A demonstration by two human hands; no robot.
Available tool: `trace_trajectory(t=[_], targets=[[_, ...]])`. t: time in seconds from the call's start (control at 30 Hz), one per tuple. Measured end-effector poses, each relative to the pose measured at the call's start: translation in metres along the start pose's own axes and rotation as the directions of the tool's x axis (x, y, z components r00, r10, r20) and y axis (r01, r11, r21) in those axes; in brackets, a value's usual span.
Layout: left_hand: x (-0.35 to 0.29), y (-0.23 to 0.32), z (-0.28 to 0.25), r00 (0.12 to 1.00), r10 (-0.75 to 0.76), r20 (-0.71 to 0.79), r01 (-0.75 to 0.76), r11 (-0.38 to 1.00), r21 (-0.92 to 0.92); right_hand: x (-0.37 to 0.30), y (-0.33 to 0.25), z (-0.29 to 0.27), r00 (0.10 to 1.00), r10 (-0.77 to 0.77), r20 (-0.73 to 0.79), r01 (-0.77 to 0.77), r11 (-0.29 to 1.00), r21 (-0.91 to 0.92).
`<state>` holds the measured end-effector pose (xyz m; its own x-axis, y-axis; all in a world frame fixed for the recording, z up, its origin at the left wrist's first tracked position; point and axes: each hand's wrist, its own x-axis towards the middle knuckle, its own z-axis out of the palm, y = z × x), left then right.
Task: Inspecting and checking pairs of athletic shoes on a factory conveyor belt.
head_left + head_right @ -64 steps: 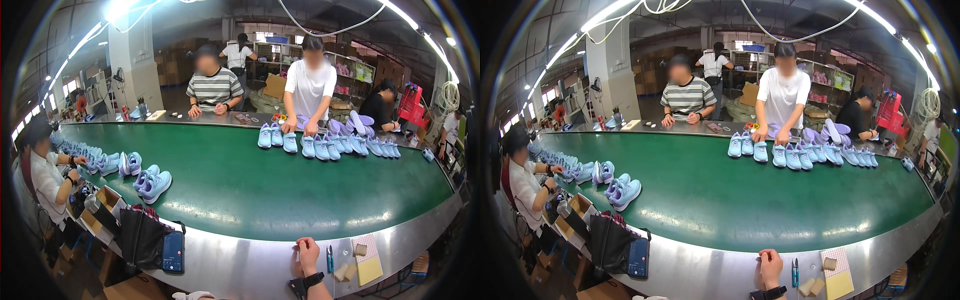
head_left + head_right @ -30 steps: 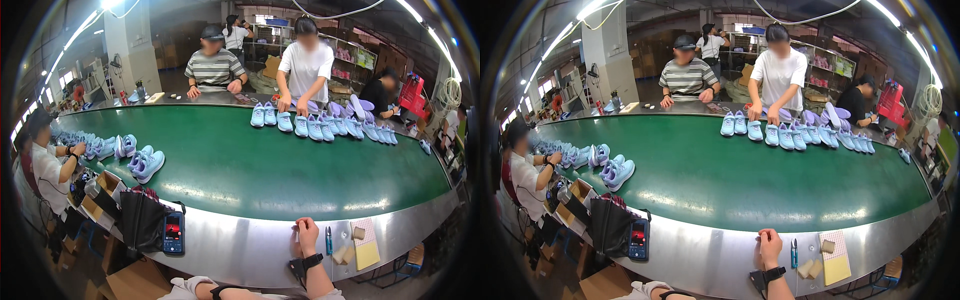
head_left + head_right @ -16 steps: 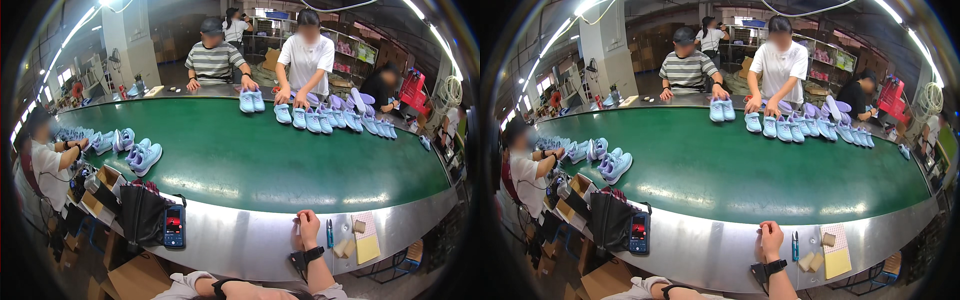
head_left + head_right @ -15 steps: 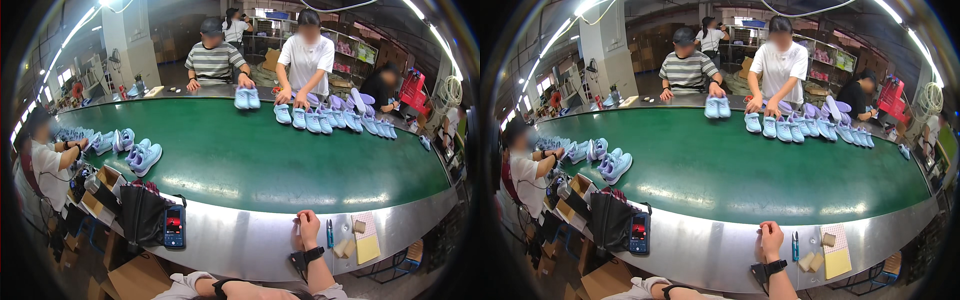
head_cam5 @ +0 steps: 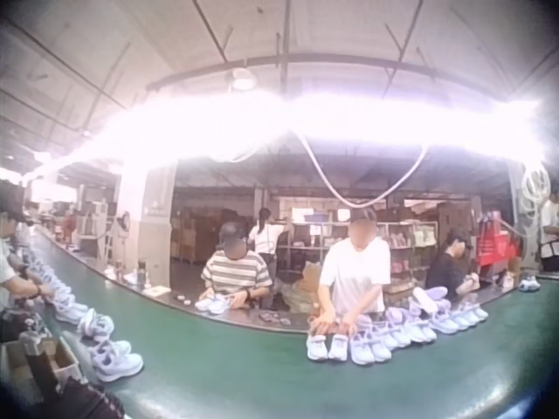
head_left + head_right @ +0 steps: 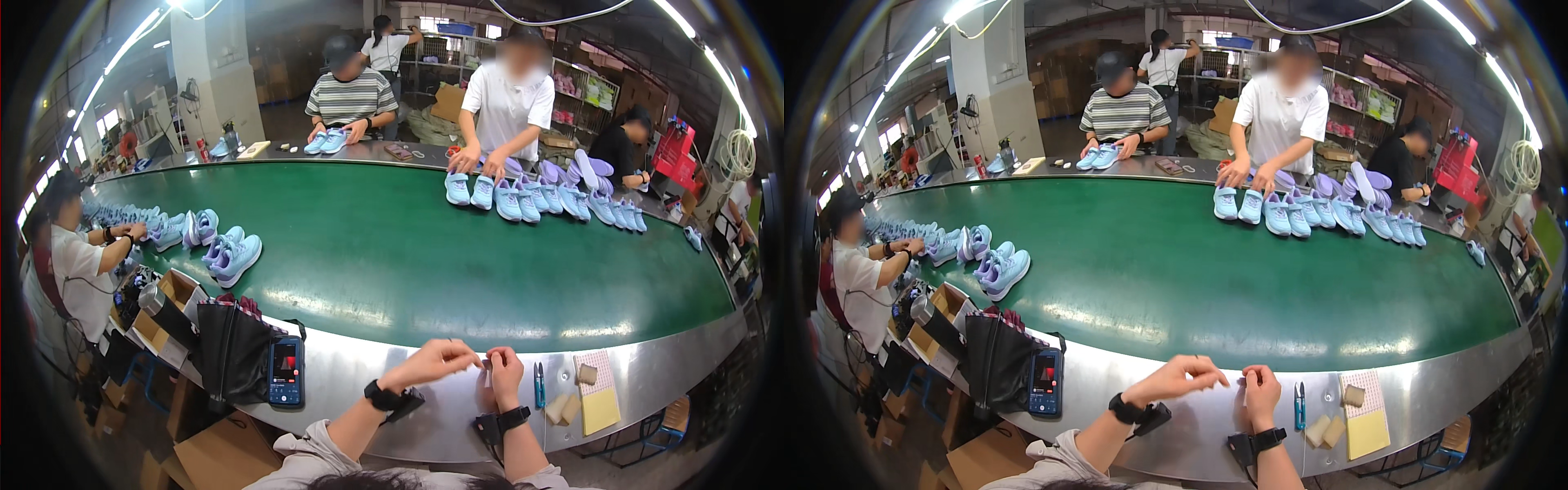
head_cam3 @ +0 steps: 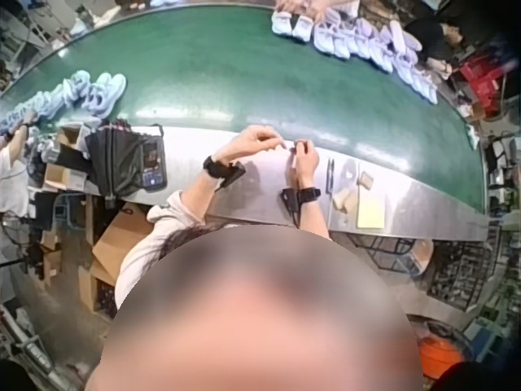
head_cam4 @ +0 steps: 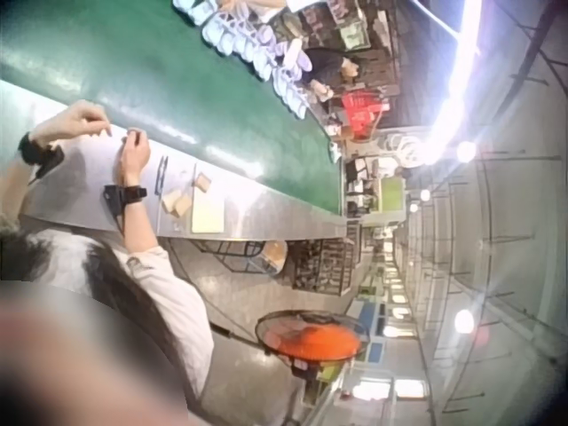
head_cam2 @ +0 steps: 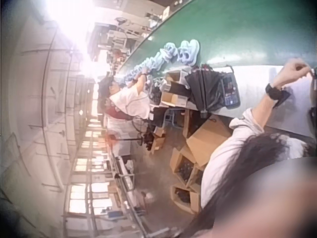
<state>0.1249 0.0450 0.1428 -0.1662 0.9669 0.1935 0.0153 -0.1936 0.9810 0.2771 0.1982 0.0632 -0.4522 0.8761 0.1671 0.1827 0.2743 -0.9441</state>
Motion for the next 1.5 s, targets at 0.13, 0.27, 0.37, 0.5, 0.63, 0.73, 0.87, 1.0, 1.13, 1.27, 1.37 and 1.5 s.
trace_trajectory(t=[0.13,0.27,0.37,0.5,0.63,0.73,0.87,1.0,1.13,1.27,1.37,1.5], targets=[[0.023,-0.041,-0.048,0.98,-0.106,-0.168,0.093,0.992,-0.084,-0.002,-0.001,0.004,0.999,0.036,0.012,-0.036,0.998,0.058],[0.025,-0.072,-0.064,0.945,-0.055,-0.321,0.016,0.992,-0.123,-0.005,-0.006,0.004,0.999,0.032,0.004,-0.032,0.999,0.01],[0.02,-0.092,-0.058,0.919,-0.079,-0.387,0.006,0.983,-0.186,-0.006,-0.005,0.004,1.0,0.015,-0.027,-0.016,0.999,-0.052],[0.019,-0.11,-0.057,0.903,-0.138,-0.407,0.144,0.989,-0.015,-0.005,-0.012,0.006,0.999,-0.013,-0.031,0.009,0.992,-0.124],[0.024,-0.112,-0.058,0.871,-0.188,-0.454,0.116,0.976,-0.182,-0.002,-0.008,0.006,1.0,-0.022,-0.016,0.02,0.99,-0.141],[0.027,-0.112,-0.063,0.842,-0.195,-0.502,0.045,0.954,-0.296,0.0,-0.01,0.01,0.991,0.132,-0.022,-0.127,0.981,0.149],[0.021,-0.124,-0.068,0.864,-0.158,-0.478,0.096,0.984,-0.152,-0.014,-0.058,0.049,0.892,0.34,0.299,-0.437,0.819,0.372],[0.02,-0.113,-0.068,0.865,-0.11,-0.49,0.099,0.994,-0.048,-0.007,-0.073,0.096,0.869,0.265,0.418,-0.417,0.847,0.33],[0.024,-0.109,-0.065,0.842,-0.113,-0.528,-0.038,0.963,-0.267,0.02,-0.06,0.124,0.916,0.198,0.348,-0.328,0.869,0.369],[0.022,-0.115,-0.07,0.655,-0.01,-0.755,-0.139,0.981,-0.134,0.047,-0.059,0.14,0.911,0.193,0.365,-0.316,0.895,0.315],[0.02,-0.115,-0.08,0.523,-0.035,-0.852,-0.197,0.967,-0.161,0.095,-0.056,0.151,0.899,0.211,0.384,-0.337,0.894,0.297],[0.027,-0.112,-0.078,0.525,-0.048,-0.85,-0.093,0.989,-0.113,0.195,-0.041,0.173,0.863,0.296,0.409,-0.443,0.833,0.33]])
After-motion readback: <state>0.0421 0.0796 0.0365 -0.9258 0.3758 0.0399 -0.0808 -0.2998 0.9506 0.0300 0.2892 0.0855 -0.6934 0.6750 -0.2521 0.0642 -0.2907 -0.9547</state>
